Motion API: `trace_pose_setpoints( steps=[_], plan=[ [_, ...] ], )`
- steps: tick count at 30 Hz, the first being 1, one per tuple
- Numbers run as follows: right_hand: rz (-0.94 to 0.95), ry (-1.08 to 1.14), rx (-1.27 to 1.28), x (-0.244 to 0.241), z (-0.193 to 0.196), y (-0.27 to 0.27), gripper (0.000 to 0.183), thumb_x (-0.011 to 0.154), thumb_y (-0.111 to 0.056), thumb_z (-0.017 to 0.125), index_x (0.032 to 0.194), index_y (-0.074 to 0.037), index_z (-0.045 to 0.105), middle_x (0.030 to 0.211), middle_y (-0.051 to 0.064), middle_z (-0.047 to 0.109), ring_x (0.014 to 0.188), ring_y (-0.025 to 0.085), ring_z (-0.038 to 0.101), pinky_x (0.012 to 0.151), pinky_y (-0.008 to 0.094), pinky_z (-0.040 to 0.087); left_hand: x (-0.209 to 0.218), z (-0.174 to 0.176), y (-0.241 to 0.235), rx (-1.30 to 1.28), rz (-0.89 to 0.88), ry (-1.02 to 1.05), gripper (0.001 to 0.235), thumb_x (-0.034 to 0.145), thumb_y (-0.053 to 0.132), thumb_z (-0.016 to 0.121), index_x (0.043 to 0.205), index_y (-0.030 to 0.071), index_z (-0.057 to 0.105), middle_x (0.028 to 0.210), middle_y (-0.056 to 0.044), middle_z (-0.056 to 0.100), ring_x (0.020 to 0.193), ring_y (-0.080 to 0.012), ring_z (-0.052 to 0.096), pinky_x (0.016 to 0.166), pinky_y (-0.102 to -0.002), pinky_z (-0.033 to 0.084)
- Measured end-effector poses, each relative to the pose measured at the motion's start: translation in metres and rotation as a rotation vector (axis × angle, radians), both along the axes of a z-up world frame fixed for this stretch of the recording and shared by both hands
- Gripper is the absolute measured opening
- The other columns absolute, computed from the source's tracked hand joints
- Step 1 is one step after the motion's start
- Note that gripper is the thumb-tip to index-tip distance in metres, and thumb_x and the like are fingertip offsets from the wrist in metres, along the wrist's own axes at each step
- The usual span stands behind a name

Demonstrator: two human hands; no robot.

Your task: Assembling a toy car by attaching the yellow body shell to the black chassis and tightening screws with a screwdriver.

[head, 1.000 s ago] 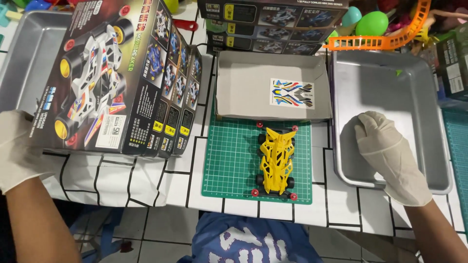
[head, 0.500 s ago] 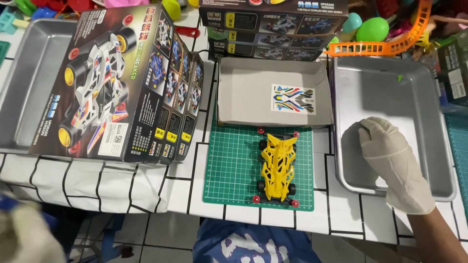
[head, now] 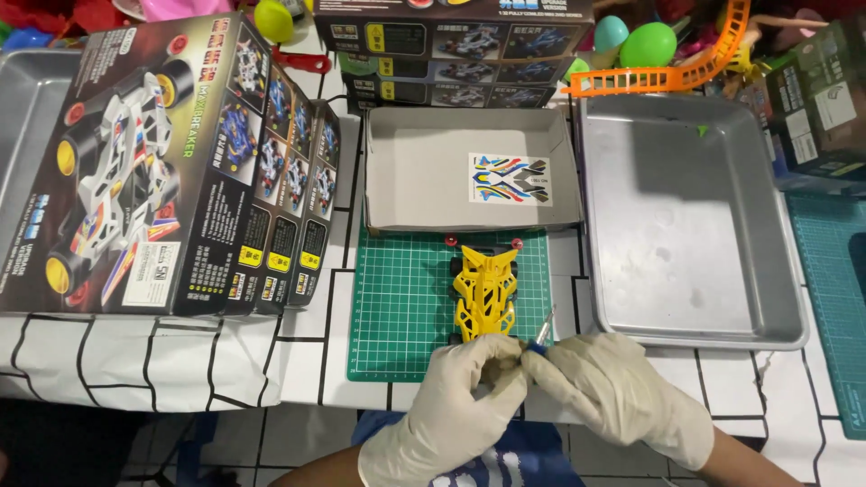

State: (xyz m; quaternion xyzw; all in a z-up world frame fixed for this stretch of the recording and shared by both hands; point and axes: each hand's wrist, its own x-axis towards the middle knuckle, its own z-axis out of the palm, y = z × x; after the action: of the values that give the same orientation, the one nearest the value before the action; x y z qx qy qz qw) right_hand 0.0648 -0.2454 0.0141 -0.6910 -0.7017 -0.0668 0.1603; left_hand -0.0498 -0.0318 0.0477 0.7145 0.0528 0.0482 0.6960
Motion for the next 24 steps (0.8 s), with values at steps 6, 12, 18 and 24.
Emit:
trace_pose_setpoints(
  steps=[6,12,18,24],
  plan=[
    [-0.124,-0.378,0.127,0.006,0.010,0.019,0.046,0.096,0.010,0.054,0.140,0.015,0.041,0.092,0.015,0.062,0.072,0.025,0.061,0.059,0.035,0.052,0.016,0.009,0.011,0.306,-0.120,-0.164,0.029,0.100,0.020,0.054,0.118,0.002,0.066,0.102,-0.012,0.075,0.087,-0.0299,0.074,0.078,-0.039,0.059],
    [-0.510,-0.241,0.276,0.023,-0.012,0.012,0.057,0.099,-0.011,0.078,0.144,-0.008,0.044,0.085,0.009,0.068,0.061,0.022,0.060,0.049,0.038,0.049,0.048,-0.022,0.027,1.268,0.226,-0.402,0.030,0.091,0.032,0.072,0.111,0.010,0.070,0.105,-0.005,0.065,0.085,-0.0224,0.062,0.062,-0.035,0.050],
    [-1.209,1.250,0.262,0.025,0.072,0.054,0.021,0.096,-0.014,0.064,0.111,0.000,0.067,0.084,0.018,0.079,0.078,0.023,0.077,0.079,0.032,0.063,0.051,-0.035,0.029,1.179,0.069,-0.197,0.058,0.088,0.037,0.070,0.137,0.008,0.058,0.142,-0.020,0.049,0.096,-0.0352,0.061,0.071,-0.046,0.056],
    [-0.977,1.353,0.380,0.043,0.063,0.061,0.023,0.094,-0.011,0.066,0.115,0.000,0.065,0.108,0.018,0.078,0.087,0.023,0.077,0.088,0.034,0.067,0.032,-0.026,0.035,1.236,-0.034,-0.179,0.056,0.091,0.047,0.065,0.134,0.012,0.057,0.138,-0.015,0.048,0.086,-0.0294,0.057,0.066,-0.044,0.054]
  ],
)
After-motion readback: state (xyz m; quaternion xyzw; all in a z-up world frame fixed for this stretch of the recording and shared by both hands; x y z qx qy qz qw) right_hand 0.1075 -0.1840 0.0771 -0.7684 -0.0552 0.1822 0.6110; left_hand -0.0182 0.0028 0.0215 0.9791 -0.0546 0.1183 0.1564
